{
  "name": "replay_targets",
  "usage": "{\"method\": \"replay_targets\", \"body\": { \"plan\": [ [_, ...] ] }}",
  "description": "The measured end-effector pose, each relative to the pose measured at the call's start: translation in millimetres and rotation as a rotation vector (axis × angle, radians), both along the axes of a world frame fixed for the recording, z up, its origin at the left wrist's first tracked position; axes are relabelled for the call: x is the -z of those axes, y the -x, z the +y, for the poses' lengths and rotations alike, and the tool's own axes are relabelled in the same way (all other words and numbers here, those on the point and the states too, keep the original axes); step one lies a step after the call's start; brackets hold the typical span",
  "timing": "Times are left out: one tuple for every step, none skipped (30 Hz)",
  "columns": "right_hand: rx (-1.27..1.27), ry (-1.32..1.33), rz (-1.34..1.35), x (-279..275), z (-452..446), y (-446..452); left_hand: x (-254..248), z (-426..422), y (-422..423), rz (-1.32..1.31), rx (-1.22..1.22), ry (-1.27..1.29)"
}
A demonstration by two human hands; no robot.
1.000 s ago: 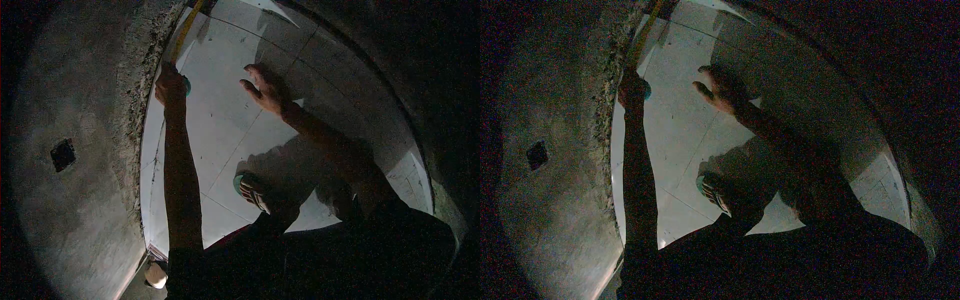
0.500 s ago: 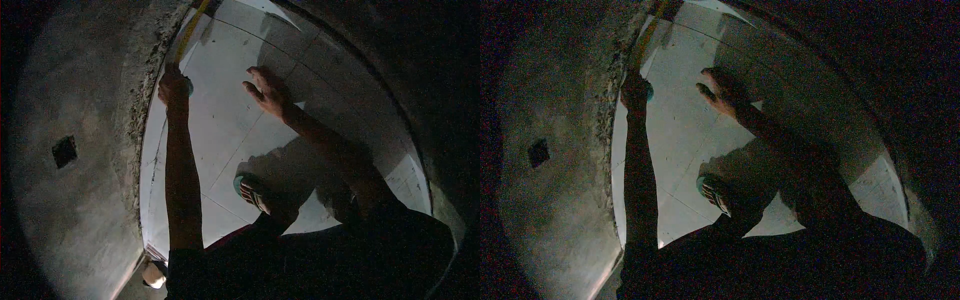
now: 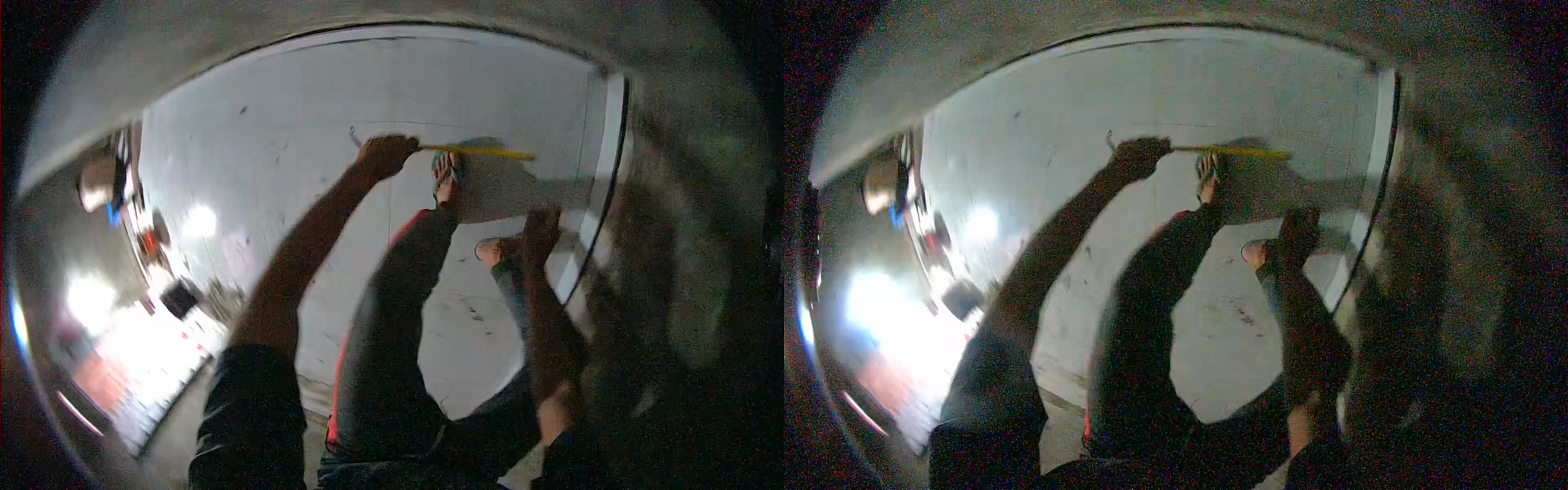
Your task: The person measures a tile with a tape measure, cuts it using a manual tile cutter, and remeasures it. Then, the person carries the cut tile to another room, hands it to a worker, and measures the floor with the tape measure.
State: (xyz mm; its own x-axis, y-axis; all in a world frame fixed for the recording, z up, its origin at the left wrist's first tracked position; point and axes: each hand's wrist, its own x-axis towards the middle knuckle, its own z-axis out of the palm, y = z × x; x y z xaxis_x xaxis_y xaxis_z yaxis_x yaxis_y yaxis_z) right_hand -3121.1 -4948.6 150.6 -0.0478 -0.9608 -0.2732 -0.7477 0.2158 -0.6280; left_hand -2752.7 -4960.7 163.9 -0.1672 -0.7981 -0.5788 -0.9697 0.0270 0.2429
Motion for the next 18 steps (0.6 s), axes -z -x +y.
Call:
{"method": "replay_targets", "body": {
  "plan": [
    [-0.019,-0.044,-0.128,-94.7,16.1,-39.9,-13.3,69.7,-27.3,0.041,-0.13,0.367],
    [-0.036,-0.104,-0.261,-186.4,36.0,-77.1,-54.9,129.6,-40.6,-0.093,-0.348,0.349],
    [-0.052,-0.157,-0.429,-274.8,60.6,-108.2,-94.8,189.7,-53.7,-0.14,-0.58,0.214],
    [-0.078,-0.189,-0.597,-345.2,89.2,-115.8,-153.0,245.4,-60.3,-0.057,-0.812,0.169],
    [-0.098,-0.234,-0.768,-415.2,117.3,-123.2,-161.9,324.1,-65.2,-0.061,-0.924,0.149],
    [-0.115,-0.291,-0.932,-484.8,145.1,-130.2,-217.1,376.4,-64.2,0.071,-1.209,0.028],
    [-0.21,-0.285,-1.039,-539.9,170.0,-148.1,-269.4,427.9,-56.1,-0.045,-1.169,0.116],
    [-0.363,-0.23,-1.121,-589.5,189.4,-179.0,-305.2,473.9,-61.7,-0.019,-1.238,-0.08],
    [-0.539,-0.12,-1.201,-635.1,210.6,-210.2,-312.9,541.4,-53.2,0.123,-1.356,0.04],
    [-0.744,0.011,-1.291,-675.4,235.7,-244.4,-348.5,578.1,-52.0,0.132,-1.578,0.096],
    [-0.96,0.205,-1.423,-717.4,267.9,-293.3,-354.7,619.6,-67.7,0.119,-1.674,0.148],
    [-1.142,0.364,-1.57,-751.2,307.3,-332.7,-353.4,667.6,-78.8,0.164,-1.732,0.07],
    [-1.324,0.434,-1.786,-797.1,376.5,-390.3,-370.2,777.2,-62.1,0.228,-1.871,-0.04],
    [-1.445,0.494,-1.986,-829.6,417.8,-428.0,-384.9,823.0,-61.6,0.301,-2.043,0.038],
    [-1.529,0.507,-2.171,-858.4,455.6,-458.1,-396.0,866.8,-57.7,0.299,-2.12,0.043],
    [-1.587,0.494,-2.325,-880.6,486.6,-482.9,-398.4,909.7,-46.7,0.341,-2.264,0.112],
    [-1.63,0.442,-2.48,-899.8,524.3,-508.1,-406.6,957.8,-38.8,0.387,-2.402,0.191],
    [-1.662,0.375,-2.602,-914.3,557.5,-528.7,-423.7,999.4,-27.7,0.333,-2.452,0.205]
  ]
}}
